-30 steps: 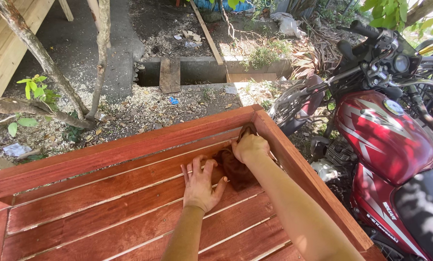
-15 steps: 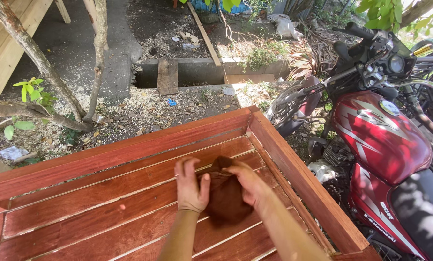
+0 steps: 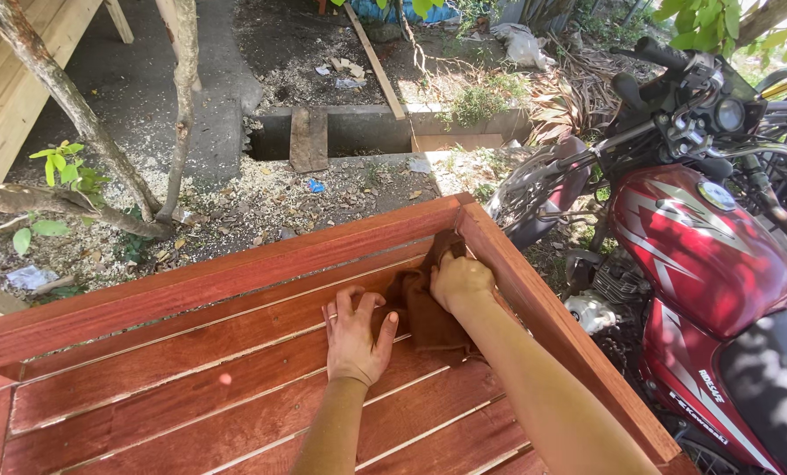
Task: The person wipes the slatted top and frame rails of a reddish wooden table with a brown cloth, moving around the table to reach different sides and edges, steadying the table with the other hand while wiping.
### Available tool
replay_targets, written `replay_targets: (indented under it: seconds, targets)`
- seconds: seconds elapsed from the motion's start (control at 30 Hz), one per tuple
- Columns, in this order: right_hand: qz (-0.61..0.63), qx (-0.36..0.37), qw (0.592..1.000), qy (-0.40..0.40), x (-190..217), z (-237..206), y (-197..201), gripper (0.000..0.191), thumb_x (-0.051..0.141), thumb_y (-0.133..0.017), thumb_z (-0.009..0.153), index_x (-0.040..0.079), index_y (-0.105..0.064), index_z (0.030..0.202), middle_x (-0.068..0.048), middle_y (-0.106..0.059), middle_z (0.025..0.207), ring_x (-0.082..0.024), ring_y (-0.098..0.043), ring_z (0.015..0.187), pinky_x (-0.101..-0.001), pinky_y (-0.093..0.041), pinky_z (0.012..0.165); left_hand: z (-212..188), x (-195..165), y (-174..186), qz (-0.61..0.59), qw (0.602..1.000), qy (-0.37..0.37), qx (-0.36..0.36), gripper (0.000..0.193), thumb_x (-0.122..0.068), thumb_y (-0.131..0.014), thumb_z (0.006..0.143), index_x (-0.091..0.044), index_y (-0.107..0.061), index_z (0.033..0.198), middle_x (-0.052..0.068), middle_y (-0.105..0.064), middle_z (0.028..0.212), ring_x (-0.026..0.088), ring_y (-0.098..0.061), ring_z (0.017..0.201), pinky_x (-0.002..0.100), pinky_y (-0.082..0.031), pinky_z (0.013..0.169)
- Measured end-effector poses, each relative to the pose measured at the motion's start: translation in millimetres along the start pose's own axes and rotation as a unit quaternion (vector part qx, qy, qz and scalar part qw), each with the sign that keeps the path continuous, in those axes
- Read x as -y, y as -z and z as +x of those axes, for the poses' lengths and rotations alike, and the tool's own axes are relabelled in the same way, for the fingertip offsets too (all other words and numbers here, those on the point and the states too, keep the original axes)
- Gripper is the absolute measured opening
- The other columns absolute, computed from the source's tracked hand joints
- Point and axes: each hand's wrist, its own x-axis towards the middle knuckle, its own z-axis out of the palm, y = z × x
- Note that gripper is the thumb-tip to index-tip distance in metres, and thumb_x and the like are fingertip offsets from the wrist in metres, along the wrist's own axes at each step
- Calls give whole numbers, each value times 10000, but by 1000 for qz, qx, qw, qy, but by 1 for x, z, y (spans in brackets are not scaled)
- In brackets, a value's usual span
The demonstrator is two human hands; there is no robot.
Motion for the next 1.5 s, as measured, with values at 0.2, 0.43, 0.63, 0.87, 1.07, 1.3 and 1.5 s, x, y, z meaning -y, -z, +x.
replay_targets:
  seconds: [0.2,0.43,0.63,0.87,1.07,1.3,1.5]
  targets:
    - [46,-17,999,-4,12,50,-8,478,368,-464,1026,81,-544,1399,-211,-662,1321,-403,-652,1220,-546,-549,971,5,0,-1,17,1000,7,16,457,-511,-602,914,-179,-618,1227,131,-454,1341,398,-406,1321,619,-141,1212]
    - [87,-9,996,-16,2,35,-13,443,292,-441,1014,82,-569,1382,-232,-660,1319,-406,-639,1231,-506,-512,1035,3,0,0,31,999,14,27,504,-476,-634,894,-197,-556,1306,139,-419,1387,402,-347,1380,663,-76,1206]
    - [122,-59,991,-9,20,47,-10,418,309,-445,1005,124,-599,1348,-203,-650,1331,-397,-629,1240,-513,-499,1044,5,1,0,73,995,23,60,508,-468,-594,914,-210,-525,1347,128,-379,1448,385,-316,1406,678,-38,1200]
    - [88,-43,995,0,8,42,-26,431,326,-459,1006,104,-582,1354,-221,-689,1264,-396,-669,1181,-517,-528,1006,9,-1,2,98,986,76,107,529,-485,-535,948,-217,-463,1398,124,-334,1479,365,-281,1431,665,-7,1210]
    - [85,-84,993,-7,19,64,-29,383,258,-450,1001,108,-662,1283,-210,-701,1253,-387,-683,1164,-510,-547,977,11,-1,-1,110,985,78,107,521,-481,-538,939,-223,-466,1386,120,-332,1483,363,-272,1441,671,-4,1206]
    - [66,-6,998,-14,12,44,-13,438,386,-464,1004,125,-727,1239,-189,-703,1274,-360,-681,1188,-487,-549,990,7,1,-7,102,986,86,95,511,-503,-524,951,-220,-491,1375,132,-361,1451,367,-295,1432,678,-19,1207]
    - [95,-12,995,-10,17,21,2,451,403,-486,964,157,-680,1288,-178,-669,1308,-371,-645,1211,-517,-515,1012,6,-1,-1,96,987,82,102,530,-504,-522,947,-205,-487,1384,124,-368,1438,361,-319,1405,677,-20,1212]
